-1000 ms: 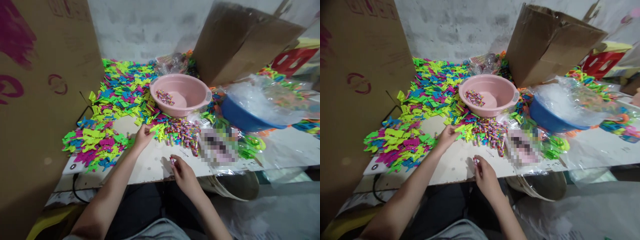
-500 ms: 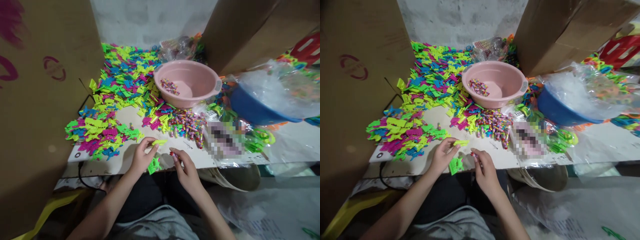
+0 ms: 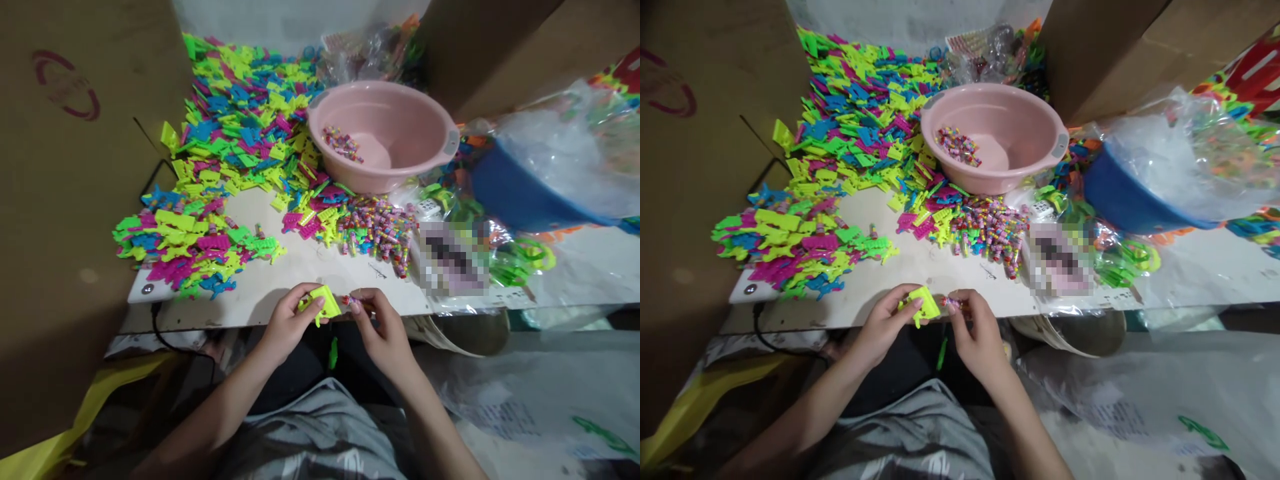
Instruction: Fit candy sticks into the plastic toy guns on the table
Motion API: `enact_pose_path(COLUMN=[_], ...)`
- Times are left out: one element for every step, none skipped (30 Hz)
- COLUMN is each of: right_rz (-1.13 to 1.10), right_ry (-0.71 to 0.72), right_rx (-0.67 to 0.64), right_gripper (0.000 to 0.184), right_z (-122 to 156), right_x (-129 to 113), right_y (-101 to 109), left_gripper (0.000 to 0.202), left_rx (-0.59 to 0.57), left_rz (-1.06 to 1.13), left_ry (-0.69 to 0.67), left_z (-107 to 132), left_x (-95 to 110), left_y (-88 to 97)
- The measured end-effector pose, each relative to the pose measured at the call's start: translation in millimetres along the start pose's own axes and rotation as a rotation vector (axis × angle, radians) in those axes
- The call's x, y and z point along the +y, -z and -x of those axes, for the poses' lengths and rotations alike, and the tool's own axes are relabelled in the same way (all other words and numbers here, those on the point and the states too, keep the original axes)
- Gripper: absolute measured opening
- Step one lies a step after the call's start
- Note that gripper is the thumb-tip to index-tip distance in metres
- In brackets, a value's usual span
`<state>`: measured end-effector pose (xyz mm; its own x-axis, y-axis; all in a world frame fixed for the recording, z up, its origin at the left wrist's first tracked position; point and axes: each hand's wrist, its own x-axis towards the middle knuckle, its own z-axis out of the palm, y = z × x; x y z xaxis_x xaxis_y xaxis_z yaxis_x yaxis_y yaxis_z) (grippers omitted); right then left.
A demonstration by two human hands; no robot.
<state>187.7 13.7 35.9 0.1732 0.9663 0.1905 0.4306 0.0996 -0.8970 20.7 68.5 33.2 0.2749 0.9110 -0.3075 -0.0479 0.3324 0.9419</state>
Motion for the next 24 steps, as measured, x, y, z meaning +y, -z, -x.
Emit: enact_pose_path(right_rz=[-0.023, -0.034, -0.026, 0.010, 0.076, 0.166, 0.278, 0.391, 0.478, 0.538, 0.568, 0.577, 0.578, 0.563, 0.537, 0.503, 0.449, 0.405, 0.373, 0.349, 0.336, 0.321, 0.301, 0.277], right_ry=[-0.008, -0.014, -0.027, -0.053, -0.088, -0.120, -0.137, -0.129, -0.102, -0.074, -0.049, -0.033, -0.026, -0.020, -0.012, -0.004, 0.004, 0.012, 0.016, 0.017, 0.019, 0.019, 0.022, 0.030], right_rx=[-0.072, -0.191, -0.340, -0.488, -0.606, -0.682, -0.711, -0.720, -0.739, -0.756, -0.773, -0.782, -0.782, -0.777, -0.758, -0.714, -0.627, -0.493, -0.340, -0.194, -0.078, -0.004, 0.023, 0.014], right_gripper=[0.017, 0.018, 0.019, 0.022, 0.029, 0.038, 0.046, 0.049, 0.046, 0.040, 0.035, 0.030, 0.025, 0.022, 0.019, 0.017, 0.015, 0.014, 0.016, 0.024, 0.034, 0.040, 0.041, 0.036], right_z=[2, 4, 8, 12, 17, 23, 28, 34, 38, 40, 41, 40, 37, 33, 27, 21, 15, 9, 4, 1, -1, -1, 0, 2], right_x=[1, 3, 5, 8, 11, 16, 22, 27, 32, 36, 38, 38, 35, 31, 26, 20, 14, 8, 3, -1, -4, -6, -9, -11], right_y=[5, 9, 12, 14, 13, 10, 5, -1, -8, -13, -16, -17, -15, -11, -6, 1, 7, 12, 16, 18, 19, 18, 16, 14], left_gripper=[0.042, 0.041, 0.040, 0.039, 0.039, 0.039, 0.039, 0.039, 0.039, 0.038, 0.038, 0.037, 0.037, 0.037, 0.037, 0.036, 0.036, 0.036, 0.036, 0.036, 0.036, 0.036, 0.036, 0.036], left_rx=[-0.001, 0.002, 0.007, 0.014, 0.024, 0.033, 0.042, 0.046, 0.045, 0.040, 0.031, 0.019, 0.008, -0.002, -0.009, -0.013, -0.017, -0.017, -0.015, -0.012, -0.009, -0.008, -0.011, -0.017], left_rz=[-0.009, -0.019, -0.028, -0.033, -0.036, -0.036, -0.033, -0.027, -0.020, -0.011, 0.002, 0.015, 0.025, 0.031, 0.036, 0.040, 0.043, 0.046, 0.047, 0.046, 0.042, 0.035, 0.025, 0.012], left_ry=[0.002, -0.001, -0.003, -0.003, -0.003, 0.000, 0.003, 0.006, 0.010, 0.015, 0.024, 0.036, 0.048, 0.059, 0.066, 0.070, 0.071, 0.070, 0.067, 0.065, 0.063, 0.061, 0.057, 0.052], left_z=[-1, -2, -2, -3, -3, -3, -3, -2, -2, -1, 1, 2, 4, 5, 7, 9, 11, 13, 14, 16, 18, 20, 21, 22], left_x=[-1, -2, -2, -2, -1, 0, 1, 2, 2, 2, 1, 1, 1, 1, 1, 2, 4, 6, 9, 11, 13, 15, 17, 18], left_y=[1.1, 2.8, 4.8, 7.1, 9.5, 11.8, 13.8, 15.5, 16.8, 17.6, 18.1, 18.4, 18.6, 18.9, 19.2, 19.7, 20.2, 20.7, 21.0, 21.1, 21.0, 20.7, 20.2, 19.5])
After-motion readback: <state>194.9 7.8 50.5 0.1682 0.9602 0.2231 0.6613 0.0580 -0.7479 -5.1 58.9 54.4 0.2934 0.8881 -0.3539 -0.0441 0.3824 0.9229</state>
